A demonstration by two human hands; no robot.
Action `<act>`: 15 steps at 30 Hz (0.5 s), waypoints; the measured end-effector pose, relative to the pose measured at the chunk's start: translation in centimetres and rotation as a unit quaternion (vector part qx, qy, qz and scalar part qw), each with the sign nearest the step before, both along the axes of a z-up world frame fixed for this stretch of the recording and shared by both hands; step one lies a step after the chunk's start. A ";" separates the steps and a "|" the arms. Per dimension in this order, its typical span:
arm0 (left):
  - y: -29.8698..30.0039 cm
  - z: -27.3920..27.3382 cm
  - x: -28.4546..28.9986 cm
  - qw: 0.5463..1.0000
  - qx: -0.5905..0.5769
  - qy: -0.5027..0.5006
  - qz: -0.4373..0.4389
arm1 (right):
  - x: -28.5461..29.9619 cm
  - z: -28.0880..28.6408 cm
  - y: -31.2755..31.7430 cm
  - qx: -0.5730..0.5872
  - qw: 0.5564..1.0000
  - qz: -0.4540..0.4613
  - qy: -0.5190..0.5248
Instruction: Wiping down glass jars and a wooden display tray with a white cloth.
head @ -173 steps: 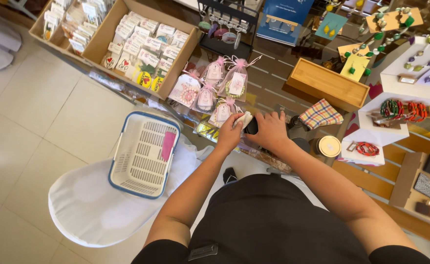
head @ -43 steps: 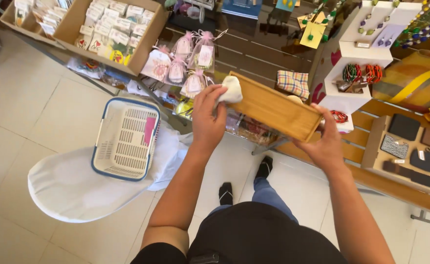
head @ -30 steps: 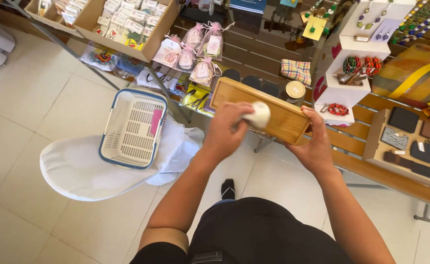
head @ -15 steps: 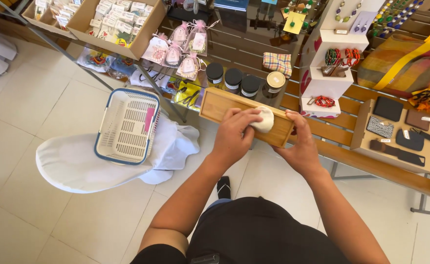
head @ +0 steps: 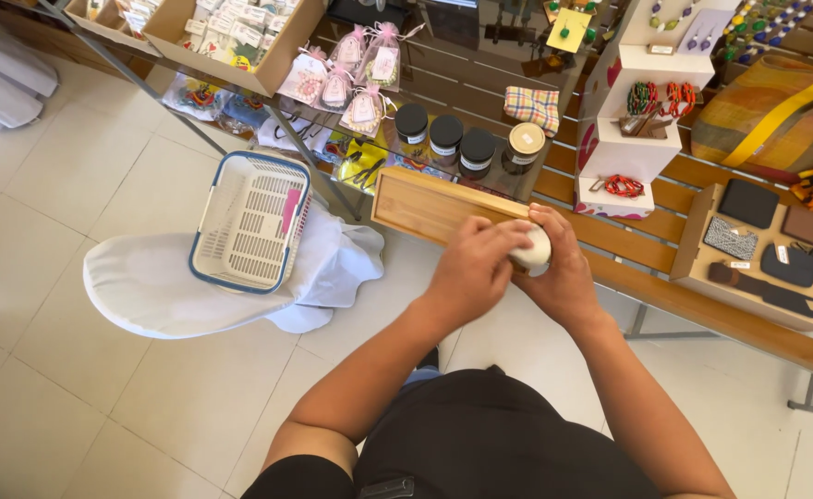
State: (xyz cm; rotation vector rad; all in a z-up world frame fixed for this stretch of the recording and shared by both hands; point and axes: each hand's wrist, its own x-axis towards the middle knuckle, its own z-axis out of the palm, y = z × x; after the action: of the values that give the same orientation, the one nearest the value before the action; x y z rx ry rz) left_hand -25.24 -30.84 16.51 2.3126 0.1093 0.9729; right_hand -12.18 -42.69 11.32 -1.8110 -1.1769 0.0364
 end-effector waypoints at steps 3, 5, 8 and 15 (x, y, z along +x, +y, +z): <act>-1.3 -0.5 -0.2 1.000 -0.006 0.008 0.007 | 0.3 -0.2 0.1 0.029 0.999 0.008 0.012; -0.7 -1.3 -0.8 1.000 -0.003 0.014 -0.010 | 1.1 -0.5 -0.5 0.021 0.999 0.009 0.028; 1.9 -2.4 -1.9 1.000 0.008 0.017 -0.012 | 1.5 0.2 -0.6 -0.002 0.998 0.006 0.060; 4.7 0.2 -3.4 0.986 0.021 -0.078 0.149 | 2.1 0.8 0.1 -0.068 0.948 -0.049 0.306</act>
State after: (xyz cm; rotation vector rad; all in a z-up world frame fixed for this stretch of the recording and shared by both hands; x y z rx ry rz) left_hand -28.62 -26.19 16.68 2.2895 0.3819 1.3108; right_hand -10.12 -42.55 12.14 -1.7849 -0.6517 0.5936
